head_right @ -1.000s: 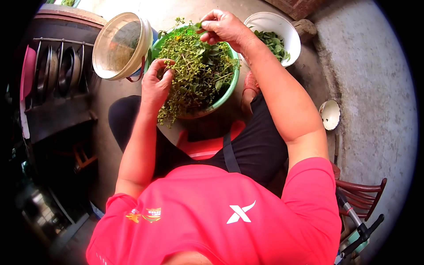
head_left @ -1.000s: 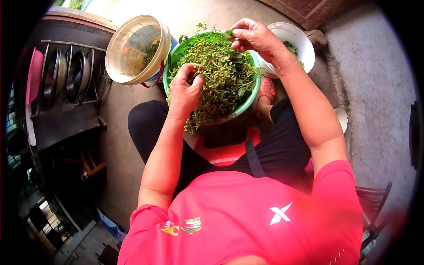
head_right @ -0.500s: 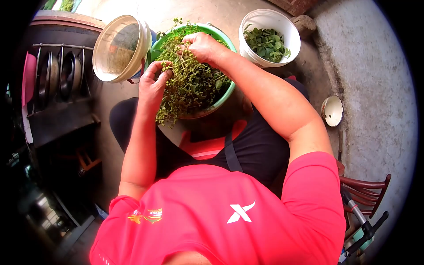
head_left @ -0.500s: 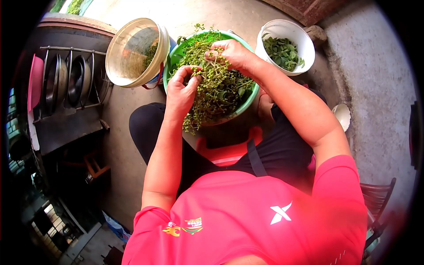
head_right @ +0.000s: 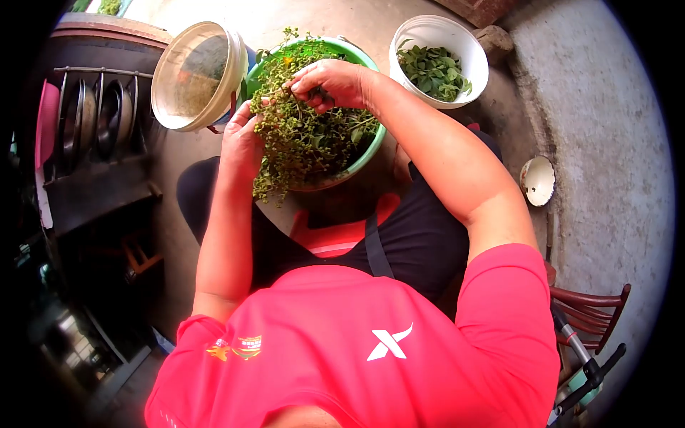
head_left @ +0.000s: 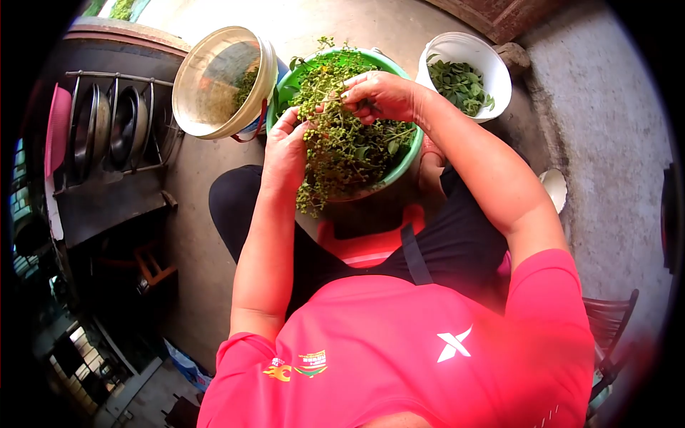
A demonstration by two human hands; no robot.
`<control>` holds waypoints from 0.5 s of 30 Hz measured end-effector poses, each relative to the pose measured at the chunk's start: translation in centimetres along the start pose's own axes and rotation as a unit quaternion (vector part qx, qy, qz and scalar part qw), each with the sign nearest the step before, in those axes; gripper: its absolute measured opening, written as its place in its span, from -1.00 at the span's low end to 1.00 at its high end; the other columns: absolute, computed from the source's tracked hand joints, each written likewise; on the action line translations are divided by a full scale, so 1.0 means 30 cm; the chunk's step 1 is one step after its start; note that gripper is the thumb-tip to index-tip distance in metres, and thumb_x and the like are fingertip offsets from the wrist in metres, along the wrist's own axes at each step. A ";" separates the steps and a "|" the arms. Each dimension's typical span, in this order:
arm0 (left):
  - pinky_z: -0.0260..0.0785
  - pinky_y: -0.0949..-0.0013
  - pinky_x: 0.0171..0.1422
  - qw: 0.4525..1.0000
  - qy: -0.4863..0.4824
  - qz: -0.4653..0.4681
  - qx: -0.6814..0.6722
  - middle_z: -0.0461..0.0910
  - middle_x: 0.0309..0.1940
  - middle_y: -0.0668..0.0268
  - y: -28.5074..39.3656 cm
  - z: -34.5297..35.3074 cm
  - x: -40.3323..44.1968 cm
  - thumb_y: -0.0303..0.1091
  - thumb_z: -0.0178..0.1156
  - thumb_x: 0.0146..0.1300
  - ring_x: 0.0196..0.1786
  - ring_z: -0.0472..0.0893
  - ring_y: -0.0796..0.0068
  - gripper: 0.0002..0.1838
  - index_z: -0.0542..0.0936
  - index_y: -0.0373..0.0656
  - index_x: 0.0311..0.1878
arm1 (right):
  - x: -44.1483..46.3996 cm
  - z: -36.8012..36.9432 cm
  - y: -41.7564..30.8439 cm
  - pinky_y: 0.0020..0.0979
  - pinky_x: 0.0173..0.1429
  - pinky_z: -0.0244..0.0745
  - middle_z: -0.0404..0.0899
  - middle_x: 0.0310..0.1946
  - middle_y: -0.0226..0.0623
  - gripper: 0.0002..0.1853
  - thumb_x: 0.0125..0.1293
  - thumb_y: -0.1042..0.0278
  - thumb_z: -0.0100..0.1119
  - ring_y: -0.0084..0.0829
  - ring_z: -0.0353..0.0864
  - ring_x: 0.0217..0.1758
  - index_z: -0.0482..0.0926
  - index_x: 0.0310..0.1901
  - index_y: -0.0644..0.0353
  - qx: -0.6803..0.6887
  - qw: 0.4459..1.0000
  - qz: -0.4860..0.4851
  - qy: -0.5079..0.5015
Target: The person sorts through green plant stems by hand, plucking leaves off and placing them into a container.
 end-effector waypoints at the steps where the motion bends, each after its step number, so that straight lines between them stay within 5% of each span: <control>1: 0.44 0.46 -0.07 1.000 -0.015 0.002 -0.027 0.59 -0.12 0.30 0.001 0.006 -0.002 -0.54 0.07 0.25 -0.16 0.58 0.54 -0.77 0.51 -0.24 -0.02 | 0.003 -0.002 -0.003 -0.59 -0.53 0.20 0.37 -0.58 -0.52 -0.84 0.22 0.39 0.13 -0.65 0.23 -0.63 0.54 -0.19 0.22 -0.005 1.000 -0.004 0.008; 7: 0.47 0.41 -0.05 0.991 -0.092 -0.007 -0.099 0.60 -0.14 0.26 0.041 0.050 -0.041 -0.53 0.10 0.22 -0.15 0.60 0.47 -0.74 0.51 -0.24 -0.01 | -0.032 0.056 -0.104 -0.62 -0.53 0.14 0.36 -0.62 -0.57 -0.77 0.24 0.36 0.10 -0.71 0.20 -0.65 0.57 -0.08 0.17 -0.184 0.978 -0.094 0.009; 10: 0.51 0.31 -0.07 0.999 0.012 -0.047 -0.012 0.61 -0.14 0.23 0.037 -0.003 -0.023 -0.46 0.10 0.24 -0.16 0.62 0.40 -0.70 0.49 -0.22 0.05 | -0.045 0.055 -0.125 -0.65 -0.54 0.13 0.37 -0.61 -0.61 -0.71 0.28 0.29 0.11 -0.75 0.18 -0.65 0.56 0.01 0.16 -0.181 0.977 -0.108 0.036; 12: 0.52 0.26 -0.08 0.997 0.010 -0.047 -0.052 0.60 -0.13 0.22 0.012 -0.025 -0.012 -0.43 0.09 0.25 -0.18 0.61 0.39 -0.70 0.48 -0.20 0.05 | -0.036 0.019 -0.120 -0.65 -0.55 0.13 0.35 -0.62 -0.62 -0.75 0.30 0.23 0.12 -0.76 0.19 -0.65 0.59 -0.08 0.16 -0.196 0.968 -0.125 0.092; 14: 0.53 0.22 -0.10 0.995 0.007 -0.047 -0.093 0.60 -0.11 0.21 -0.017 -0.050 0.005 -0.39 0.07 0.27 -0.20 0.61 0.38 -0.70 0.47 -0.19 0.06 | -0.050 -0.036 -0.145 -0.64 -0.58 0.10 0.36 -0.62 -0.63 -0.77 0.30 0.21 0.14 -0.77 0.18 -0.65 0.60 -0.15 0.15 -0.352 0.906 -0.113 0.204; 15: 0.50 0.16 -0.02 0.992 0.017 -0.064 -0.104 0.59 -0.11 0.25 -0.038 -0.064 0.011 -0.29 0.04 0.31 -0.19 0.59 0.37 -0.67 0.46 -0.13 0.12 | -0.042 -0.033 -0.113 -0.63 -0.60 0.10 0.37 -0.62 -0.64 -0.79 0.30 0.18 0.16 -0.77 0.20 -0.64 0.60 -0.21 0.14 -0.288 0.940 -0.074 0.168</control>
Point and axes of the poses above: each hand's wrist, its own x-axis towards the middle knuckle, its own z-axis out of the palm, y = z × x, the point moved 9 cm from there along x, towards the middle knuckle
